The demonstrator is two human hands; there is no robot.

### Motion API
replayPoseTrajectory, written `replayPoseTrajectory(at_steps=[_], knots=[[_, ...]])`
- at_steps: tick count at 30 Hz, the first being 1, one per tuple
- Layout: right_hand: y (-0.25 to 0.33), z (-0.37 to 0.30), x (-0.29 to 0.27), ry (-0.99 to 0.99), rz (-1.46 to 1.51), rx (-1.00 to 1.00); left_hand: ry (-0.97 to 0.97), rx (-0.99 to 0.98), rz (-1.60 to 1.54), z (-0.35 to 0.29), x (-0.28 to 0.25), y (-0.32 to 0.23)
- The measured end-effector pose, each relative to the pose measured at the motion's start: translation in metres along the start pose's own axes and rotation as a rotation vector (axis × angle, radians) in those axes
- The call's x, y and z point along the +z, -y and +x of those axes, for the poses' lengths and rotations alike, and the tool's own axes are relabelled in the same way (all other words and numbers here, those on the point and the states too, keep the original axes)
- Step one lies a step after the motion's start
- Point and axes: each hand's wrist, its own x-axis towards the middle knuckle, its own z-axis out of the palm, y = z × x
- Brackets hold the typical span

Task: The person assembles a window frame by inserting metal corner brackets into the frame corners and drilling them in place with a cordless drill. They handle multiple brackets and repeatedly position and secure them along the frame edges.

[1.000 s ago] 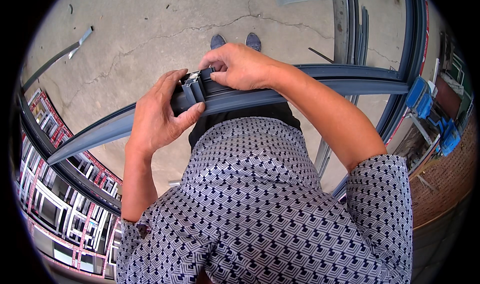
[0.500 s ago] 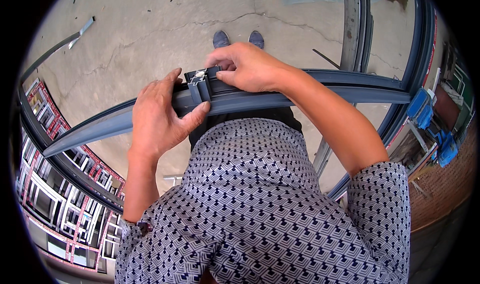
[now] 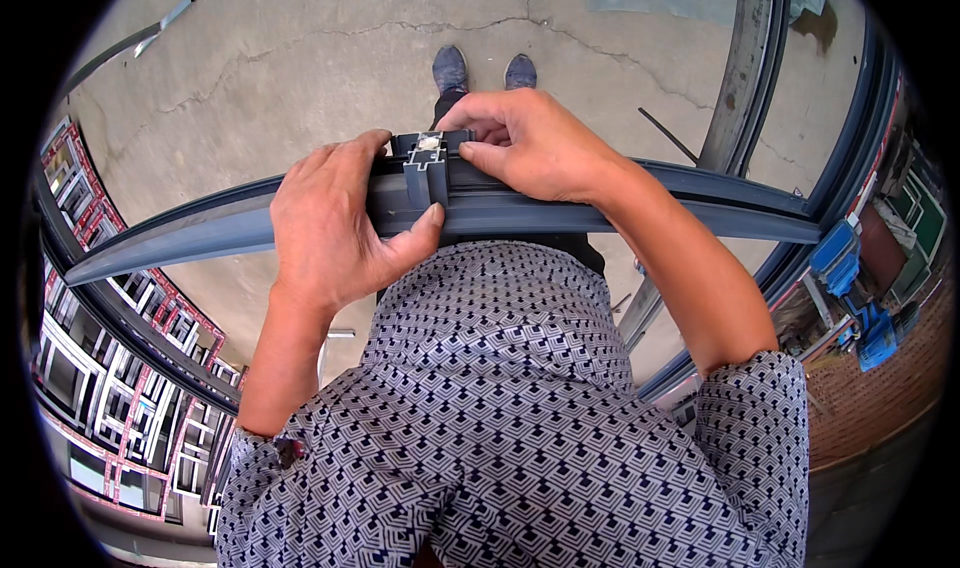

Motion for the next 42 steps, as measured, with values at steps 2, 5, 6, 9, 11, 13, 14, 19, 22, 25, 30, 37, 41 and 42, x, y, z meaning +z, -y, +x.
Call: replayPoseTrajectory(at_steps=[2, 5, 6, 9, 11, 13, 14, 19, 22, 25, 30, 37, 41, 42], knots=[[-0.002, -0.001, -0.001, 0.006, 0.015, 0.000, 0.000, 0.011, 0.001, 0.001, 0.000, -0.001], [-0.003, -0.001, -0.003, 0.014, 0.036, 0.001, -0.001, 0.016, -0.004, 0.003, 0.001, -0.001], [-0.002, -0.001, -0.003, 0.017, 0.043, 0.003, -0.001, 0.015, -0.002, 0.003, 0.002, -0.001], [0.000, -0.003, -0.003, 0.014, 0.031, 0.016, -0.013, 0.009, 0.011, 0.003, 0.004, -0.001], [0.001, -0.006, -0.002, 0.006, 0.033, 0.012, -0.014, 0.000, 0.020, 0.002, 0.005, -0.004], [0.001, -0.006, -0.002, 0.001, 0.050, 0.015, 0.009, -0.015, 0.018, 0.003, 0.005, -0.005], [0.000, -0.006, -0.002, 0.000, 0.064, 0.016, 0.004, -0.006, 0.020, 0.003, 0.005, -0.005], [-0.001, -0.007, -0.003, 0.004, 0.037, 0.014, -0.024, 0.032, 0.024, 0.001, 0.011, -0.003], [-0.003, -0.007, -0.003, 0.007, 0.032, 0.009, 0.044, -0.014, 0.025, 0.001, 0.008, -0.006], [-0.008, -0.008, -0.002, 0.007, 0.034, 0.006, 0.036, 0.006, 0.039, 0.001, 0.011, -0.005], [-0.009, -0.009, -0.002, 0.025, 0.008, -0.023, 0.025, 0.007, 0.035, 0.000, 0.009, -0.007], [-0.016, -0.012, -0.008, 0.069, 0.071, -0.110, -0.002, 0.051, 0.016, -0.002, 0.009, -0.007], [-0.010, -0.005, -0.003, 0.116, 0.157, -0.128, 0.011, 0.049, 0.009, -0.006, 0.005, 0.001], [-0.010, -0.003, -0.003, 0.129, 0.171, -0.150, 0.007, 0.056, 0.013, -0.007, 0.005, 0.001]])
